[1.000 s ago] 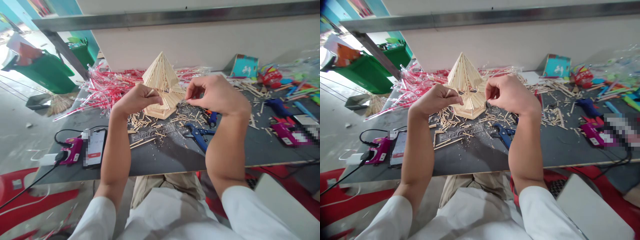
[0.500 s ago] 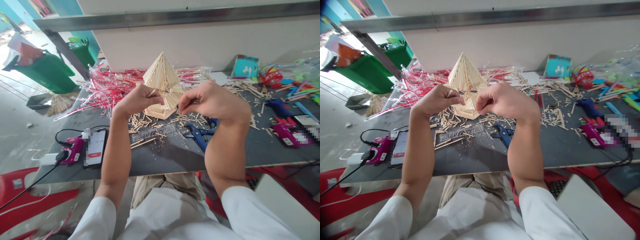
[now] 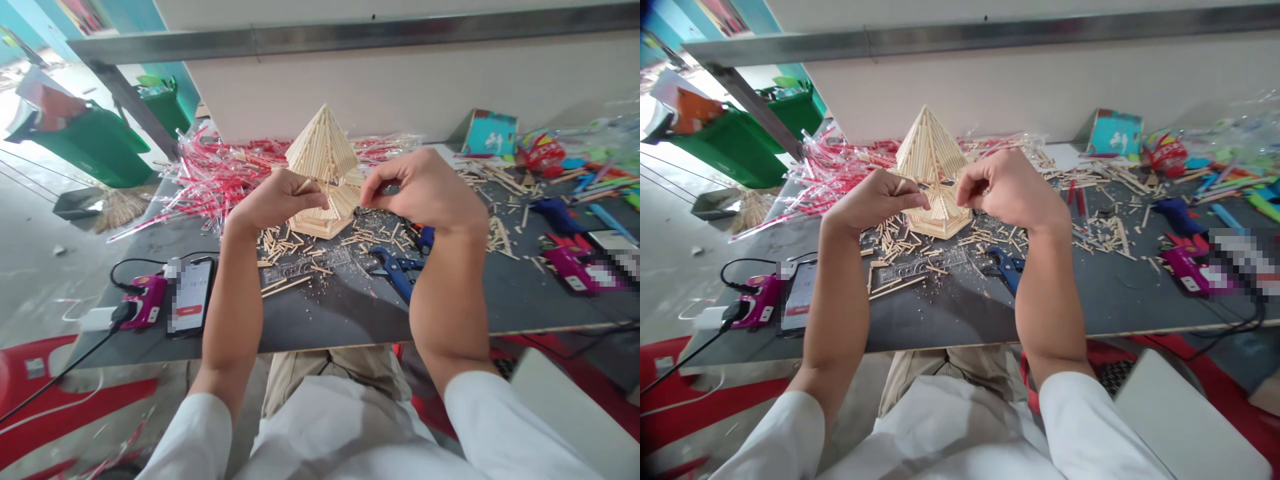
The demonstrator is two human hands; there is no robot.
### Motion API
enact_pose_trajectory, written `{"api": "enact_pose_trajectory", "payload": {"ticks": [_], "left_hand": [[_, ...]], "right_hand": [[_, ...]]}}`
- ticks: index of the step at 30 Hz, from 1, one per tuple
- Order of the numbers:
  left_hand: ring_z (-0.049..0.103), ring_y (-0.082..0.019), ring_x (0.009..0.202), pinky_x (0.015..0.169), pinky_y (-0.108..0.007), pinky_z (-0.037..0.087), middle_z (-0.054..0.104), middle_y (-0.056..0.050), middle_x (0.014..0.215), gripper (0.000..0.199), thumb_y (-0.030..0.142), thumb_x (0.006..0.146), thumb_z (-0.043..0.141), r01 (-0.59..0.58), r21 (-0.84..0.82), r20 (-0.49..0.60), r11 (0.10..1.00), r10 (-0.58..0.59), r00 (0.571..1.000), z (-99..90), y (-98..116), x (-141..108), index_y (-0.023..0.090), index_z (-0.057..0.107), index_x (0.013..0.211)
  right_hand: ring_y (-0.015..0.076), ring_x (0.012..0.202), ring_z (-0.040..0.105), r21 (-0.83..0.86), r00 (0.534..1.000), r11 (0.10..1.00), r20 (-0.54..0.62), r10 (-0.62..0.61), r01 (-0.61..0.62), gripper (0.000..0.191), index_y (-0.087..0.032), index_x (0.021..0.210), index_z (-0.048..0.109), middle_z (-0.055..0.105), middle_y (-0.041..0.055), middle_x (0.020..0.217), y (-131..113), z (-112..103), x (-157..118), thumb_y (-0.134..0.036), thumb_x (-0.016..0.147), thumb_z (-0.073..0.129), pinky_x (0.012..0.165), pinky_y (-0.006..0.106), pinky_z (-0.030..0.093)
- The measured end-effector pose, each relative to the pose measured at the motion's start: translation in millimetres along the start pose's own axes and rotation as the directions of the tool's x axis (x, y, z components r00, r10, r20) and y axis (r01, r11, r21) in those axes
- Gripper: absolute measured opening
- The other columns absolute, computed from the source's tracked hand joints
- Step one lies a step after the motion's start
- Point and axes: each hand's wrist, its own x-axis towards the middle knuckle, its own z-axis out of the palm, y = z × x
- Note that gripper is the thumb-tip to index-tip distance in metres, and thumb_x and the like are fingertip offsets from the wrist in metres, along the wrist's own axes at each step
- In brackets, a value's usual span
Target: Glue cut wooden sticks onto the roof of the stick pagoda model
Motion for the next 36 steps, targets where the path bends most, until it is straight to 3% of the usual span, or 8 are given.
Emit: {"api": "enact_pose_trajectory", "payload": {"ticks": [3,8,10,16,20,25,32,36], "left_hand": [[0.041,-0.008,0.057,0.053,-0.026,0.029,0.054,0.002,0.060,0.027,0.038,0.089,0.069,0.003,0.004,0.005,1.000,-0.003,1.000,0.8,-1.8,1.1,0.016,0.073,0.075],[0.037,-0.007,0.057,0.053,-0.027,0.028,0.051,0.002,0.060,0.028,0.037,0.089,0.069,0.022,-0.005,0.011,1.000,-0.022,1.000,1.1,-1.4,0.9,0.015,0.073,0.073],[0.039,-0.007,0.058,0.054,-0.027,0.029,0.052,0.002,0.061,0.027,0.037,0.089,0.068,0.019,-0.008,0.007,1.000,-0.019,1.000,1.0,-1.2,0.7,0.015,0.073,0.073],[0.039,-0.008,0.058,0.054,-0.027,0.028,0.052,0.002,0.061,0.029,0.040,0.088,0.069,0.018,-0.020,0.003,1.000,-0.018,1.000,2.7,-4.5,2.5,0.016,0.073,0.074],[0.042,-0.008,0.060,0.055,-0.027,0.030,0.055,0.001,0.064,0.028,0.041,0.089,0.069,0.013,-0.026,0.004,1.000,-0.013,1.000,3.4,-6.9,3.3,0.015,0.075,0.077],[0.035,-0.007,0.059,0.053,-0.027,0.027,0.048,0.003,0.062,0.028,0.040,0.089,0.069,0.029,-0.032,-0.017,0.999,-0.030,0.999,3.8,-5.6,2.7,0.015,0.073,0.076],[0.026,-0.007,0.058,0.050,-0.026,0.020,0.033,0.004,0.060,0.033,0.037,0.091,0.066,0.015,-0.054,-0.045,0.998,-0.017,0.999,3.2,-2.0,0.9,0.015,0.064,0.066],[0.025,-0.007,0.058,0.051,-0.026,0.020,0.032,0.004,0.060,0.033,0.036,0.091,0.065,0.019,-0.064,-0.050,0.998,-0.022,0.998,2.9,-2.0,0.6,0.015,0.061,0.065]], "right_hand": [[0.0219,0.075,0.072,0.048,0.999,0.999,0.039,-0.002,0.000,0.008,-0.022,0.078,0.080,0.078,0.0016,0.076,3.9,1.9,0.7,-0.014,0.076,0.078,0.070,0.036,0.057],[0.0178,0.071,0.074,0.022,0.955,0.999,0.292,-0.047,0.043,0.017,-0.022,0.086,0.083,0.079,-0.0005,0.077,9.7,0.6,-0.5,-0.013,0.080,0.070,0.065,0.031,0.055],[0.0180,0.074,0.074,0.009,0.945,0.999,0.326,-0.039,0.038,0.022,-0.023,0.091,0.083,0.080,-0.0002,0.080,10.7,-0.4,-1.6,-0.013,0.081,0.066,0.065,0.031,0.055],[0.0200,0.080,0.074,0.107,0.995,0.994,0.095,-0.023,0.013,0.013,-0.020,0.091,0.080,0.080,0.0031,0.086,8.9,4.8,0.8,-0.023,0.078,0.080,0.074,0.034,0.057],[0.0157,0.068,0.066,0.072,0.999,0.996,0.004,-0.052,0.052,0.032,-0.021,0.101,0.078,0.075,0.0013,0.080,5.4,10.3,5.6,-0.033,0.073,0.090,0.065,0.031,0.051],[0.0104,0.060,0.055,0.044,0.988,0.988,-0.023,-0.150,0.151,0.057,-0.023,0.119,0.072,0.073,0.0004,0.095,6.2,22.2,14.1,-0.041,0.070,0.094,0.060,0.031,0.047],[0.0129,0.064,0.059,0.005,0.964,0.968,-0.085,-0.251,0.252,0.029,-0.024,0.105,0.073,0.072,0.0020,0.096,8.2,39.1,23.1,-0.035,0.082,0.085,0.064,0.032,0.050],[0.0120,0.064,0.058,-0.045,0.955,0.960,-0.095,-0.281,0.278,0.027,-0.025,0.107,0.072,0.071,0.0016,0.099,6.1,42.3,22.8,-0.033,0.084,0.083,0.067,0.032,0.051]]}}
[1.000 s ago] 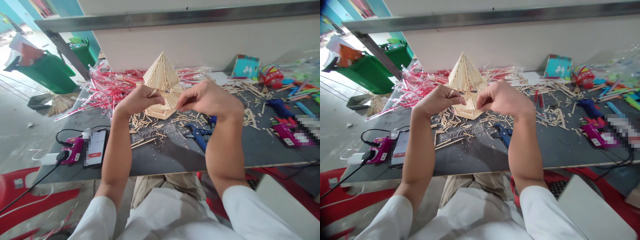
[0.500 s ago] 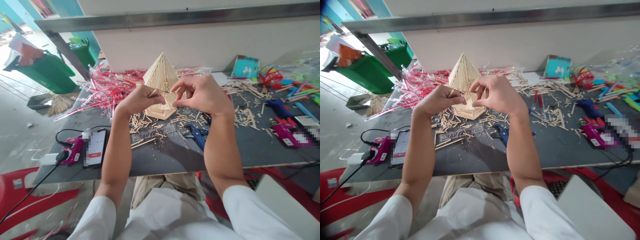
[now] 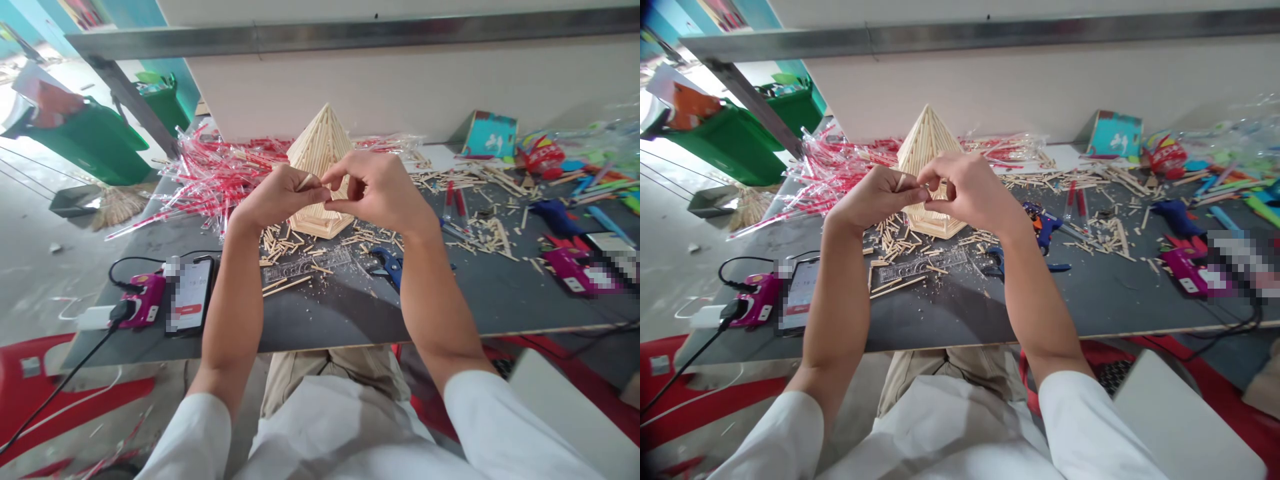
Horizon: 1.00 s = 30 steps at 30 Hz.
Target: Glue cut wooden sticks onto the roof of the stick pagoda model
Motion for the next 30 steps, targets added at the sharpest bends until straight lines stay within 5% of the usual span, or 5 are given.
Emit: {"api": "enact_pose_trajectory", "payload": {"ticks": [4,10,18,30], "left_hand": [[0.026,-0.007,0.058,0.052,-0.026,0.022,0.031,0.004,0.060,0.030,0.034,0.092,0.065,-0.010,-0.001,-0.030,1.000,0.010,1.000,1.7,0.7,0.8,0.015,0.063,0.068],[0.035,-0.008,0.060,0.054,-0.026,0.029,0.046,0.002,0.066,0.029,0.036,0.096,0.060,-0.009,0.011,-0.122,1.000,0.010,0.992,4.4,-3.0,1.9,0.012,0.075,0.105],[0.035,-0.008,0.058,0.051,-0.024,0.029,0.049,0.000,0.065,0.031,0.039,0.098,0.057,-0.003,0.064,-0.110,0.998,0.010,0.994,4.7,-6.8,1.9,0.014,0.076,0.100],[0.034,-0.008,0.056,0.053,-0.026,0.033,0.041,0.002,0.063,0.028,0.033,0.099,0.052,-0.002,0.047,-0.121,0.999,0.007,0.993,3.5,-1.7,2.0,0.015,0.074,0.097]], "right_hand": [[0.0120,0.065,0.060,-0.050,1.000,0.998,0.002,-0.026,0.026,0.022,-0.026,0.110,0.072,0.071,0.0014,0.102,-0.8,-1.4,-0.7,-0.026,0.089,0.076,0.070,0.032,0.051],[0.0155,0.067,0.060,-0.180,0.995,0.981,-0.080,0.057,-0.071,0.031,-0.028,0.118,0.070,0.072,0.0047,0.107,13.4,-13.8,-2.0,-0.027,0.088,0.077,0.077,0.038,0.055],[0.0215,0.082,0.066,-0.276,0.993,0.957,-0.101,0.062,-0.088,0.032,-0.029,0.123,0.069,0.070,0.0048,0.100,35.3,-0.2,4.5,-0.025,0.092,0.069,0.090,0.043,0.055],[0.0211,0.085,0.065,-0.301,0.990,0.945,-0.103,0.100,-0.127,0.033,-0.028,0.122,0.071,0.069,0.0039,0.098,33.9,4.3,5.9,-0.020,0.091,0.065,0.089,0.040,0.053]]}}
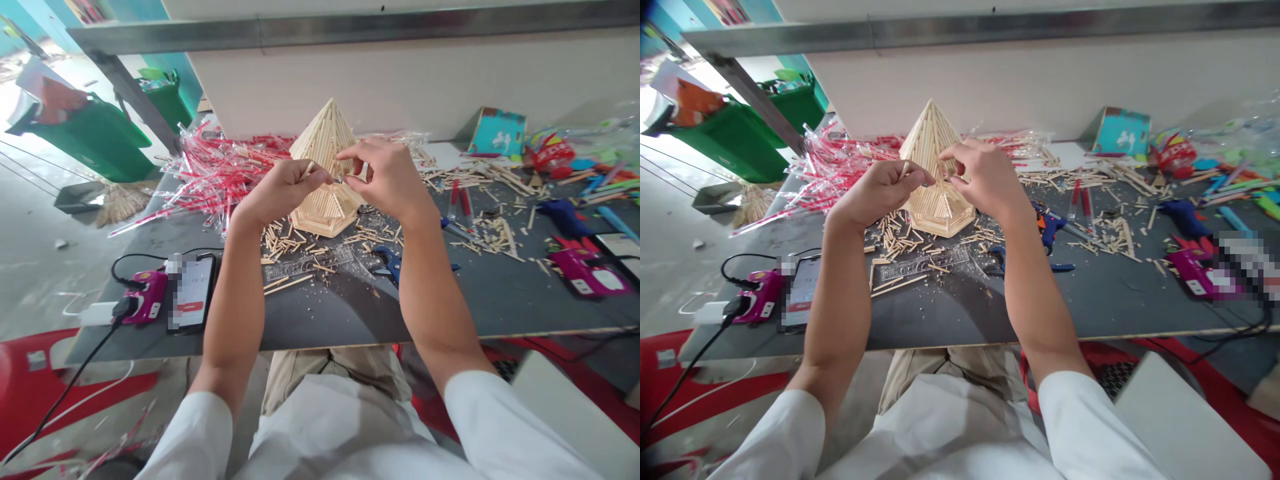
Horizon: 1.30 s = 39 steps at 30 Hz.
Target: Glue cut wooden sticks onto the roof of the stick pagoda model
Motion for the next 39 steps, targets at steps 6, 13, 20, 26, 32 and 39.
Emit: {"api": "enact_pose_trajectory", "payload": {"ticks": [6,13,20,26,32,39], "left_hand": [[0.029,-0.010,0.057,0.053,-0.027,0.028,0.032,0.003,0.061,0.019,0.033,0.095,0.060,0.018,0.045,-0.117,0.999,-0.013,0.993,1.8,-3.7,2.5,0.018,0.071,0.093],[0.023,-0.011,0.054,0.053,-0.029,0.026,0.024,0.005,0.059,0.015,0.031,0.096,0.059,-0.005,0.105,-0.174,0.994,0.024,0.984,5.9,-5.5,3.0,0.022,0.070,0.099],[0.028,-0.011,0.056,0.059,-0.028,0.032,0.026,0.005,0.059,0.013,0.026,0.095,0.060,-0.005,0.184,-0.200,0.983,0.043,0.979,9.0,-3.5,4.3,0.021,0.070,0.102],[0.031,-0.011,0.057,0.060,-0.027,0.032,0.027,0.005,0.058,0.011,0.023,0.093,0.061,-0.002,0.219,-0.220,0.976,0.052,0.974,10.0,-6.1,6.1,0.020,0.071,0.099],[0.032,-0.012,0.058,0.059,-0.028,0.034,0.027,0.005,0.058,0.008,0.021,0.092,0.061,0.022,0.201,-0.206,0.979,0.020,0.978,10.2,-2.8,6.6,0.021,0.068,0.097],[0.034,-0.012,0.055,0.062,-0.029,0.038,0.034,0.005,0.058,0.014,0.021,0.096,0.056,-0.004,0.181,-0.207,0.983,0.042,0.977,12.2,-1.7,5.7,0.021,0.067,0.105]], "right_hand": [[0.0229,0.091,0.066,0.022,1.000,1.000,0.005,-0.011,0.011,0.032,-0.028,0.121,0.072,0.069,0.0046,0.096,0.4,-0.4,0.5,-0.019,0.091,0.065,0.088,0.041,0.052],[0.0239,0.095,0.067,0.070,1.000,0.997,0.000,-0.029,0.029,0.033,-0.029,0.125,0.071,0.069,0.0054,0.099,1.8,-1.6,-0.6,-0.029,0.092,0.069,0.091,0.043,0.055],[0.0221,0.088,0.067,0.081,1.000,0.996,0.001,-0.022,0.022,0.029,-0.029,0.122,0.070,0.068,0.0051,0.100,2.3,-2.0,-1.5,-0.031,0.094,0.068,0.089,0.042,0.055],[0.0223,0.088,0.065,0.092,1.000,0.995,0.000,-0.022,0.022,0.024,-0.028,0.116,0.072,0.067,0.0057,0.100,2.8,-0.9,0.0,-0.026,0.092,0.069,0.092,0.043,0.053],[0.0235,0.092,0.066,0.082,1.000,0.997,0.003,-0.008,0.008,0.024,-0.029,0.117,0.072,0.069,0.0060,0.102,1.0,-1.1,-0.8,-0.030,0.094,0.068,0.091,0.043,0.054],[0.0219,0.083,0.066,0.043,0.999,0.998,-0.009,-0.053,0.053,0.030,-0.032,0.121,0.071,0.070,0.0051,0.103,3.2,1.0,-1.7,-0.024,0.094,0.063,0.089,0.043,0.056]]}}
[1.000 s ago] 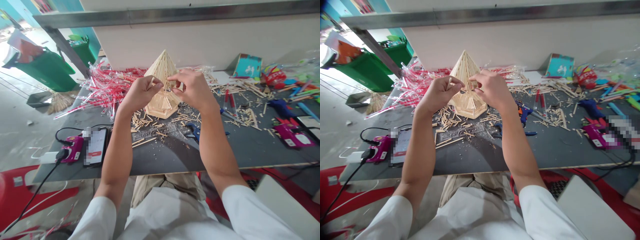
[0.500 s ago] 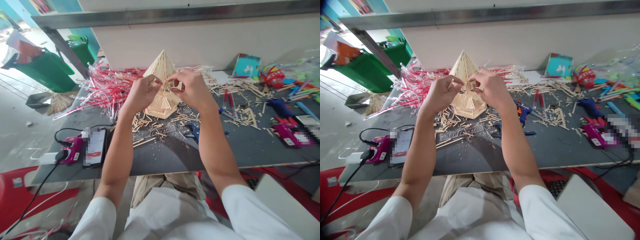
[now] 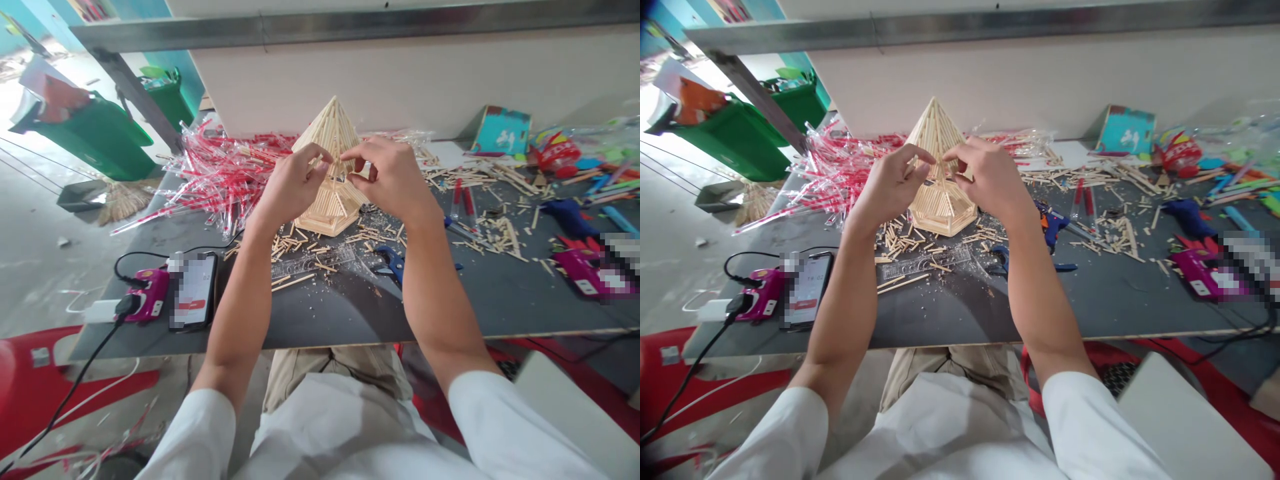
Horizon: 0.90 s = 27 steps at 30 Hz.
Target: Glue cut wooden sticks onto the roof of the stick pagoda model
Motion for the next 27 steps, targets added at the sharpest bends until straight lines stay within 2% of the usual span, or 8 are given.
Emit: {"api": "enact_pose_trajectory", "payload": {"ticks": [3,7,21,27], "left_hand": [[0.035,-0.012,0.054,0.061,-0.029,0.039,0.035,0.006,0.058,0.020,0.021,0.095,0.056,0.006,-0.019,-0.009,1.000,-0.006,1.000,2.3,-0.3,-0.4,0.021,0.065,0.113],[0.038,-0.013,0.054,0.061,-0.028,0.038,0.036,0.006,0.056,0.025,0.020,0.094,0.056,0.002,-0.007,-0.023,1.000,-0.002,1.000,4.1,0.0,-0.6,0.021,0.064,0.118],[0.045,-0.014,0.058,0.066,-0.028,0.042,0.037,0.005,0.056,0.028,0.017,0.093,0.057,0.009,0.002,-0.009,1.000,-0.009,1.000,3.5,-0.7,-1.1,0.023,0.064,0.120],[0.042,-0.014,0.057,0.061,-0.028,0.039,0.037,0.005,0.057,0.030,0.017,0.092,0.057,0.013,-0.014,0.018,1.000,-0.013,1.000,1.9,1.1,-1.5,0.022,0.063,0.121]], "right_hand": [[0.0208,0.079,0.065,0.003,1.000,1.000,0.005,0.014,-0.014,0.031,-0.032,0.121,0.069,0.071,0.0048,0.103,0.2,1.0,0.5,-0.023,0.092,0.065,0.085,0.042,0.056],[0.0211,0.082,0.067,0.017,0.999,0.999,-0.012,0.041,-0.041,0.029,-0.030,0.122,0.068,0.073,0.0042,0.102,0.3,3.8,1.2,-0.029,0.094,0.066,0.088,0.041,0.054],[0.0208,0.085,0.068,0.044,0.999,0.998,-0.011,0.051,-0.050,0.026,-0.030,0.121,0.069,0.071,0.0055,0.103,0.6,2.9,0.2,-0.039,0.097,0.066,0.083,0.038,0.054],[0.0210,0.084,0.067,0.053,0.999,0.997,-0.008,0.054,-0.053,0.026,-0.030,0.121,0.069,0.071,0.0056,0.104,1.2,3.5,0.1,-0.037,0.096,0.067,0.085,0.039,0.054]]}}
